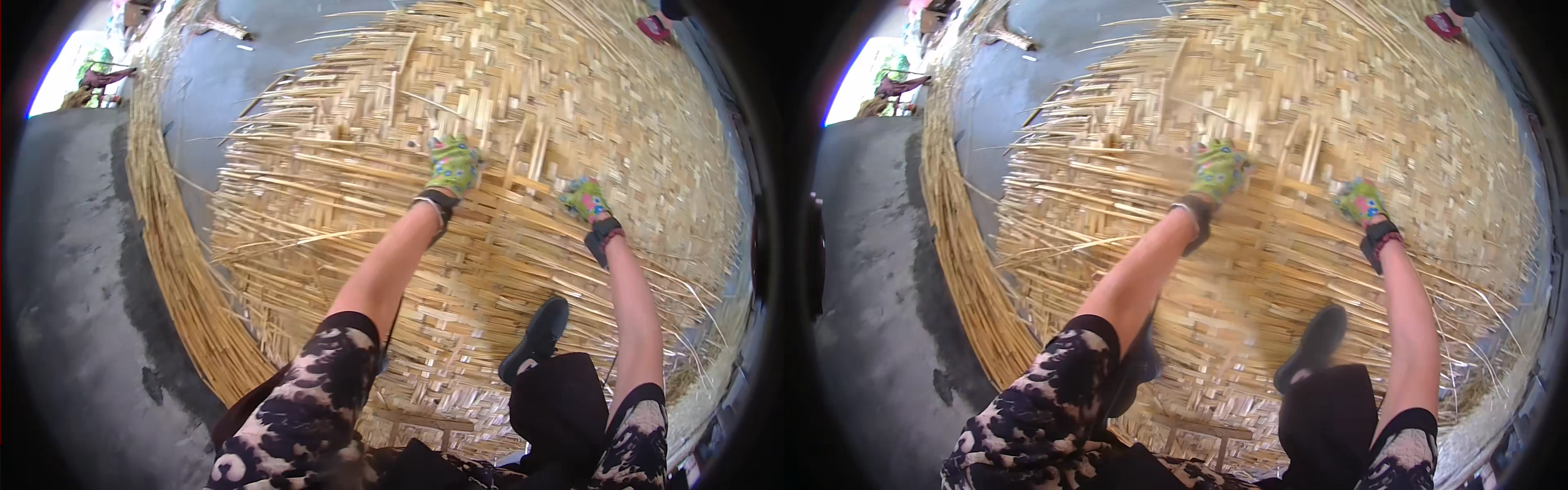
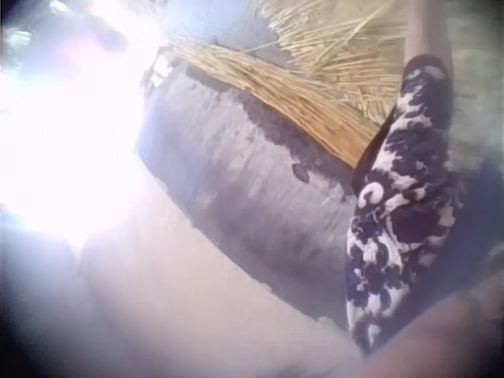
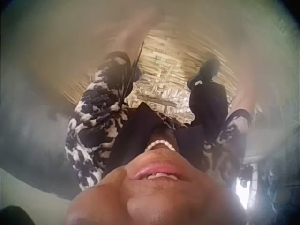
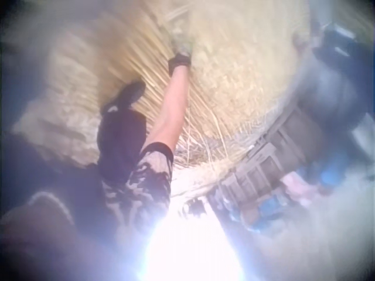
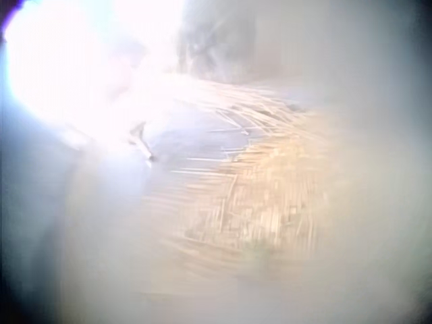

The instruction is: Weaving a large bamboo mat on the floor by interlacing thin bamboo strips.

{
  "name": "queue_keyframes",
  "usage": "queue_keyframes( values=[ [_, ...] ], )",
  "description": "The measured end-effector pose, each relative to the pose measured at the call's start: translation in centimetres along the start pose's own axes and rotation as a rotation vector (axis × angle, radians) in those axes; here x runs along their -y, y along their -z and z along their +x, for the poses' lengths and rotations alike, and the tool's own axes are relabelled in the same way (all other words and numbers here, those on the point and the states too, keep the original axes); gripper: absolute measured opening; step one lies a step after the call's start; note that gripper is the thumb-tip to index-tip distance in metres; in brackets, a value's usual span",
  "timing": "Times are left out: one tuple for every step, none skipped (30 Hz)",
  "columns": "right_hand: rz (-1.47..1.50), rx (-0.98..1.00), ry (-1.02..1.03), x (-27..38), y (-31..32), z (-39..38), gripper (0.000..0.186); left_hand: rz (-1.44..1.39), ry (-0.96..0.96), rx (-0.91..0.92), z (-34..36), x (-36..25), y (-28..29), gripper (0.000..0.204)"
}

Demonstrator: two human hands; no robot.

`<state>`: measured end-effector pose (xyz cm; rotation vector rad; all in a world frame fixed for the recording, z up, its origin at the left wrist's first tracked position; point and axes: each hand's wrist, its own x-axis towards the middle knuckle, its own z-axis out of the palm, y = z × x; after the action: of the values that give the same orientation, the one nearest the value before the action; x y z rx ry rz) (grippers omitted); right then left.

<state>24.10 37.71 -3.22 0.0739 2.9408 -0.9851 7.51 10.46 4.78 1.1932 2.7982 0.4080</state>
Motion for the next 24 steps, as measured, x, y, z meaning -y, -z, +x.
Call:
queue_keyframes(
  values=[
    [0.310, 0.028, -0.337, 1.0, 0.2, 0.0, 0.017, -0.007, 0.041, 0.050, -0.3, 0.1, 0.2, 0.022],
    [0.611, 0.067, -0.679, 2.1, 0.8, 0.0, 0.015, 0.015, 0.051, 0.055, -0.4, 0.3, 0.1, 0.022],
    [0.627, 0.075, -0.668, 3.6, 1.0, 0.1, 0.015, 0.045, 0.078, 0.126, -0.6, 0.4, -0.1, 0.027],
    [0.595, 0.047, -0.661, 4.8, 1.5, 0.1, 0.017, 0.065, 0.102, 0.195, -0.7, 0.4, -0.2, 0.032],
    [0.562, 0.019, -0.655, 5.6, 1.5, 0.3, 0.018, 0.073, 0.106, 0.198, -0.8, 0.7, -0.2, 0.032],
    [0.508, 0.022, -0.630, 5.7, 1.7, 0.2, 0.021, 0.052, 0.097, 0.239, -0.9, 0.6, -0.3, 0.037],
    [0.507, 0.023, -0.632, 5.8, 1.9, 0.1, 0.021, 0.030, 0.087, 0.279, -1.0, 0.5, -0.5, 0.041],
    [0.587, 0.025, -0.664, 5.8, 2.2, 0.0, 0.020, 0.010, 0.095, 0.278, -1.2, 0.4, -0.6, 0.041],
    [0.665, 0.026, -0.697, 5.9, 2.5, -0.1, 0.020, 0.005, 0.094, 0.278, -1.3, 0.4, -0.7, 0.041],
    [0.664, 0.018, -0.706, 5.2, 2.8, -0.4, 0.020, -0.010, 0.094, 0.255, -1.0, 0.0, -0.8, 0.038],
    [0.579, 0.046, -0.683, 4.2, 3.1, -0.5, 0.021, -0.028, 0.092, 0.232, -0.7, -0.4, -0.9, 0.035],
    [0.486, 0.074, -0.664, 3.4, 3.2, -0.7, 0.023, -0.043, 0.079, 0.234, -0.8, -0.4, -1.1, 0.035],
    [0.468, 0.065, -0.688, 2.9, 3.4, -1.0, 0.023, -0.079, 0.047, 0.205, -0.9, -0.2, -1.2, 0.033],
    [0.095, 0.060, -0.374, 2.4, 3.6, -1.3, 0.022, -0.118, 0.013, 0.176, -0.8, 0.0, -1.4, 0.031],
    [-0.262, 0.070, -0.052, 2.5, 3.5, -1.4, 0.022, -0.138, 0.033, 0.192, -0.8, 0.5, -1.1, 0.032],
    [-0.054, 0.098, -0.246, 4.1, 3.7, -1.0, 0.020, -0.154, 0.054, 0.210, -0.8, 1.2, -0.7, 0.032],
    [0.159, 0.117, -0.431, 5.9, 4.0, -0.1, 0.019, -0.162, 0.042, 0.216, -0.7, 1.9, -0.6, 0.032],
    [0.148, 0.109, -0.448, 6.2, 4.3, 0.1, 0.019, -0.116, 0.058, 0.237, -0.5, 2.2, -0.8, 0.033],
    [0.253, 0.106, -0.500, 6.1, 4.4, 0.0, 0.019, -0.070, 0.072, 0.258, -0.2, 2.2, -1.3, 0.035],
    [0.363, 0.102, -0.549, 6.1, 4.5, 0.0, 0.019, -0.083, 0.055, 0.260, -0.2, 2.0, -1.8, 0.035],
    [0.356, 0.096, -0.566, 5.9, 4.5, -0.1, 0.019, -0.087, 0.104, 0.280, -0.2, 1.7, -2.2, 0.031],
    [0.381, 0.133, -0.631, 5.9, 4.5, 0.0, 0.020, -0.087, 0.154, 0.301, -0.2, 1.5, -2.5, 0.028],
    [0.409, 0.172, -0.694, 5.8, 4.4, 0.0, 0.022, -0.093, 0.145, 0.306, -0.4, 1.4, -2.7, 0.028],
    [0.504, 0.176, -0.704, 5.0, 3.8, -0.2, 0.027, -0.069, 0.147, 0.229, -0.8, 1.1, -2.7, 0.027]
  ],
)
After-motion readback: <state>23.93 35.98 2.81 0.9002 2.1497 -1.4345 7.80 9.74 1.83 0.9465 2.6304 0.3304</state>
